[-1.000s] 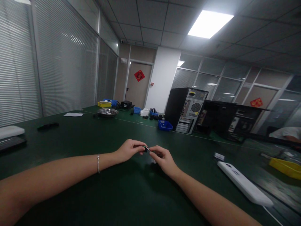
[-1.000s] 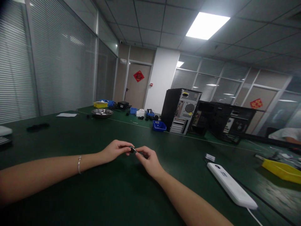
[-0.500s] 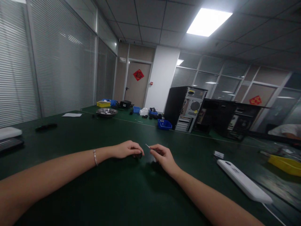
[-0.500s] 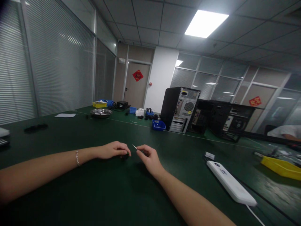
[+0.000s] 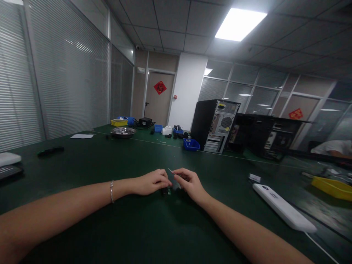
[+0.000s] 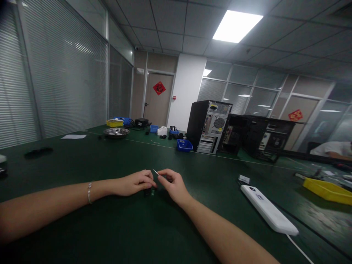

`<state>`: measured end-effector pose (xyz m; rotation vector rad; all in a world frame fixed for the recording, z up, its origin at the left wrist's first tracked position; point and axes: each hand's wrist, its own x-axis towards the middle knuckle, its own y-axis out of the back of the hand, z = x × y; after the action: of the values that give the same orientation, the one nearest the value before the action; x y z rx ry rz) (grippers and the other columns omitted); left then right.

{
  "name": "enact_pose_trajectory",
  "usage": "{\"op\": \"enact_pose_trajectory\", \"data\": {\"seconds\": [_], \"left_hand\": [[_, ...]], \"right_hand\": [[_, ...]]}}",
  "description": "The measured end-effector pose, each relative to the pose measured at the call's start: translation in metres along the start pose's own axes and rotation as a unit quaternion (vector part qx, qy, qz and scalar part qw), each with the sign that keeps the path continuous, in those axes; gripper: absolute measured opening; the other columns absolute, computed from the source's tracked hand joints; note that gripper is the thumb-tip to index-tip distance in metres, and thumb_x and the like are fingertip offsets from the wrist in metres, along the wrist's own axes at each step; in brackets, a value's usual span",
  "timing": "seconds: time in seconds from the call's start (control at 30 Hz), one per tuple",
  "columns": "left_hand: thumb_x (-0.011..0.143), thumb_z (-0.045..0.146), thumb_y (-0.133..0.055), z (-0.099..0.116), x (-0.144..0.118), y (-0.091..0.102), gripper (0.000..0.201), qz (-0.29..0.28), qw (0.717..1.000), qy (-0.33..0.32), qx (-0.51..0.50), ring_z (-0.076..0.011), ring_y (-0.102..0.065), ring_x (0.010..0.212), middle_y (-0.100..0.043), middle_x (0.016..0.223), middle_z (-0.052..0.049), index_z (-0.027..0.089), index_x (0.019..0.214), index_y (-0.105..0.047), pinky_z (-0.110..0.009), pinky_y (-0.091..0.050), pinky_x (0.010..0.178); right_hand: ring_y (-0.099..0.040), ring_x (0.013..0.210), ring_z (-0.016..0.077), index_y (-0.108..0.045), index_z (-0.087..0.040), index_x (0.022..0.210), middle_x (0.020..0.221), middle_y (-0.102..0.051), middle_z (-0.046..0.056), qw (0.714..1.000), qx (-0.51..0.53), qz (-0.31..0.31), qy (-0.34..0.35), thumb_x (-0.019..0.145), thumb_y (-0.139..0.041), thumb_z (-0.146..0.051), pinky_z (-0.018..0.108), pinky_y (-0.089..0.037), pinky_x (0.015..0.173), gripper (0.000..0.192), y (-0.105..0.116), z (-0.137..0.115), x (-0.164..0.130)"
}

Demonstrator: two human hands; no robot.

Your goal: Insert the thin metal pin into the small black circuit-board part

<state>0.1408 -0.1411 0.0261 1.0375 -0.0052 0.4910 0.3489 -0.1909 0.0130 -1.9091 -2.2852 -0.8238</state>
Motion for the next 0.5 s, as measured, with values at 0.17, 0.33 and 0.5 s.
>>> {"op": "enact_pose_trajectory", "data": {"seconds": [0.17,0.33,0.5], "left_hand": [[0.087,0.048,-0.045,0.016,0.000,0.003,0.034,0.056,0.996,0.064,0.034,-0.0189,-0.051,0.088,-0.053,0.096,-0.005,0.019,0.096,-0.061,-0.029,-0.041,0.076],[0.063,0.065,-0.062,0.021,-0.004,0.004,0.057,0.002,0.987,0.135,0.090,-0.0202,-0.049,0.082,-0.051,0.094,-0.004,0.018,0.095,-0.054,-0.027,-0.040,0.065],[0.068,0.056,-0.064,0.012,-0.006,0.005,0.048,-0.012,0.991,0.115,0.061,-0.0195,-0.048,0.083,-0.050,0.095,-0.004,0.018,0.096,-0.054,-0.026,-0.039,0.065]], "right_hand": [[-0.055,0.063,0.0141,-0.066,-0.016,0.097,0.077,-0.063,0.002,0.997,-0.074,-0.020,-0.015,0.084,-0.056,-0.041,0.026,-0.042,0.058,0.030,0.004,-0.006,0.001],[-0.058,0.085,0.0190,-0.065,-0.019,0.101,0.094,-0.063,0.003,0.977,-0.197,-0.076,-0.020,0.079,-0.063,-0.039,0.029,-0.044,0.073,0.029,0.007,-0.015,-0.001],[-0.057,0.081,0.0182,-0.066,-0.024,0.097,0.094,-0.060,0.002,0.946,-0.295,-0.137,-0.006,0.071,-0.070,-0.043,0.027,-0.044,0.067,0.033,0.006,-0.020,-0.003]]}}
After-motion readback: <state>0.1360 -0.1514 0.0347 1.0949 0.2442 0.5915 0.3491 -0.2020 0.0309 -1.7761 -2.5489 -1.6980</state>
